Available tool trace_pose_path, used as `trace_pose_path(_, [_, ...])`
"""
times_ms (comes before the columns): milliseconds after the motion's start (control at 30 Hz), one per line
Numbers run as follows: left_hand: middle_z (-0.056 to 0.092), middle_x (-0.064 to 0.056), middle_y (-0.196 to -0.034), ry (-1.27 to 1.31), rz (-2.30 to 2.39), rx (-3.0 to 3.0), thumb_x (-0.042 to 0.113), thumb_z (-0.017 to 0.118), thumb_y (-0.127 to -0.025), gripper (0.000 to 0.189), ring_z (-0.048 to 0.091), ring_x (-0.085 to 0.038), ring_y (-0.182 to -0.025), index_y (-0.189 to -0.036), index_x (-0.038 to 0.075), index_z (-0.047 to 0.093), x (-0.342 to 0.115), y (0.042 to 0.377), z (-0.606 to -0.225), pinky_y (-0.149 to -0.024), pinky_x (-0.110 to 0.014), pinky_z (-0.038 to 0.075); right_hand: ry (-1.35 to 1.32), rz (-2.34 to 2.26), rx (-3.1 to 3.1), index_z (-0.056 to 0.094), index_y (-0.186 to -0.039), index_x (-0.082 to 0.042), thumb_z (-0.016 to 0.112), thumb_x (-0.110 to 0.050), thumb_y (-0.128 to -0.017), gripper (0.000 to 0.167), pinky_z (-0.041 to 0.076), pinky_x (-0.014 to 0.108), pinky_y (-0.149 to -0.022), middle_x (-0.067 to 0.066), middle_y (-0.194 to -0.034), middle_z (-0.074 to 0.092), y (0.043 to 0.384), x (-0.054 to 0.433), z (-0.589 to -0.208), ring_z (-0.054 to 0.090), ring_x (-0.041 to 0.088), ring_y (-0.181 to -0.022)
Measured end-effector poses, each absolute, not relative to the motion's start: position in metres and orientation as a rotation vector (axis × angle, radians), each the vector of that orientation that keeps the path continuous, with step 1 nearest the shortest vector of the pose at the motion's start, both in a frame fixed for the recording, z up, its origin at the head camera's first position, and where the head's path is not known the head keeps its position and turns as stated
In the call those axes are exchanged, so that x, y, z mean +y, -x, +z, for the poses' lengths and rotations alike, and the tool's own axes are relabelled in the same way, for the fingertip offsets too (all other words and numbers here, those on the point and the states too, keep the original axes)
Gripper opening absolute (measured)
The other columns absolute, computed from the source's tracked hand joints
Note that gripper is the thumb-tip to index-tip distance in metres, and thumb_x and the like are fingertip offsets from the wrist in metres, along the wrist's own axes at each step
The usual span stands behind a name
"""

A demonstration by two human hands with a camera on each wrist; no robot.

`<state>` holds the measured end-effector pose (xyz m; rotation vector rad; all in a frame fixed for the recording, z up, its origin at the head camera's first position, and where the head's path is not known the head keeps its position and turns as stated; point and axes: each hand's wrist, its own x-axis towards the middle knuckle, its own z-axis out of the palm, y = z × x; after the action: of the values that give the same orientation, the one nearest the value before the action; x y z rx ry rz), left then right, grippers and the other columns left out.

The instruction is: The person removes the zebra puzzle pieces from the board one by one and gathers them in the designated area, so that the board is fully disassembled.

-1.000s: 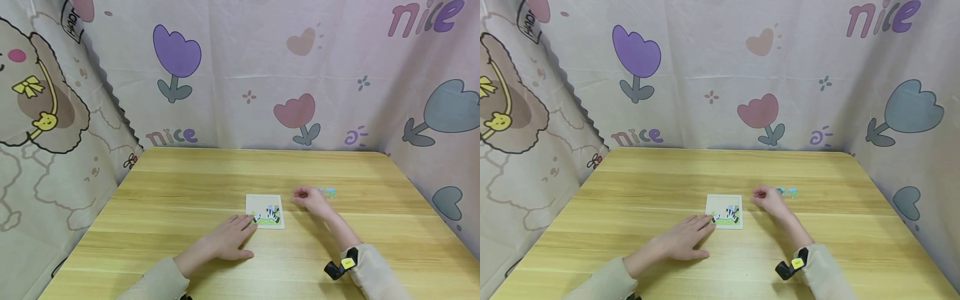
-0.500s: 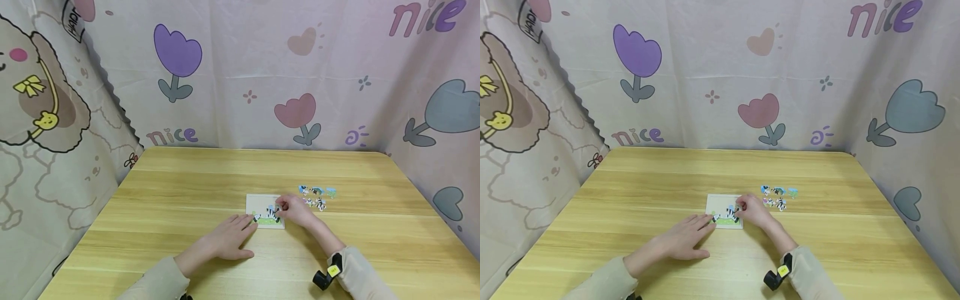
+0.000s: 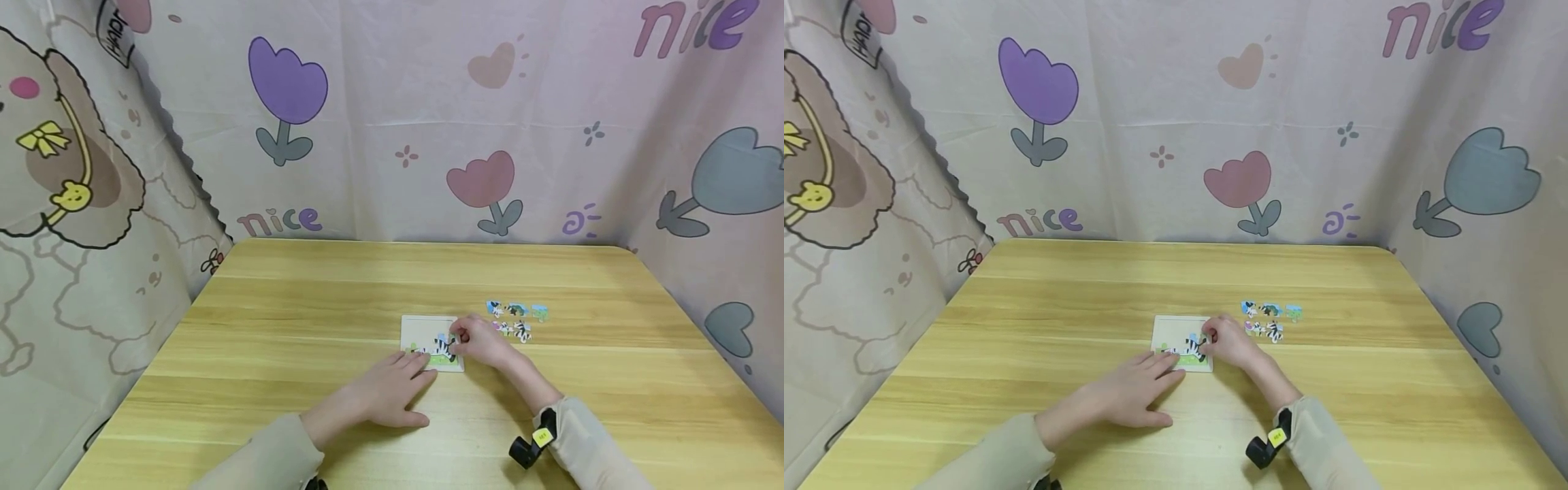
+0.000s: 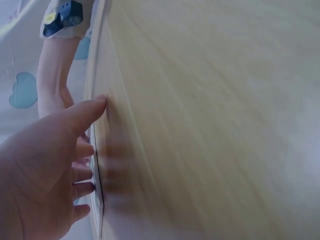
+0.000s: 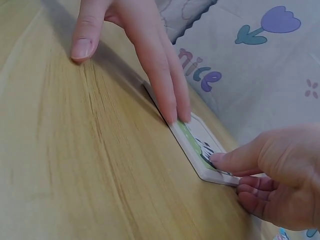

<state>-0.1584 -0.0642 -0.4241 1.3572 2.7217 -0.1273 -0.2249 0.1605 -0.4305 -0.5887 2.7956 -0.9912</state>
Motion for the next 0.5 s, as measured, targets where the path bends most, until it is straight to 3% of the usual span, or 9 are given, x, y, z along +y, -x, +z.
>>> trace_pose_path(500, [0.034, -0.009, -0.146, -1.468, -0.21, 2.717, 0.065, 0.039, -0.087, 0.074, 0.031, -0.022, -0.134, -0.14, 0.014, 0.04, -0.041, 0.16, -0.421, -0.109, -0.04, 0.025, 0.566, -0.918, 2.815, 0.062, -0.089, -0.005, 0.077, -0.01, -0.074, 0.022, 0.044, 0.03, -0.069, 0.001, -0.082, 0.052, 0.226, 0.158, -0.427, 0.048, 0.015, -0.076])
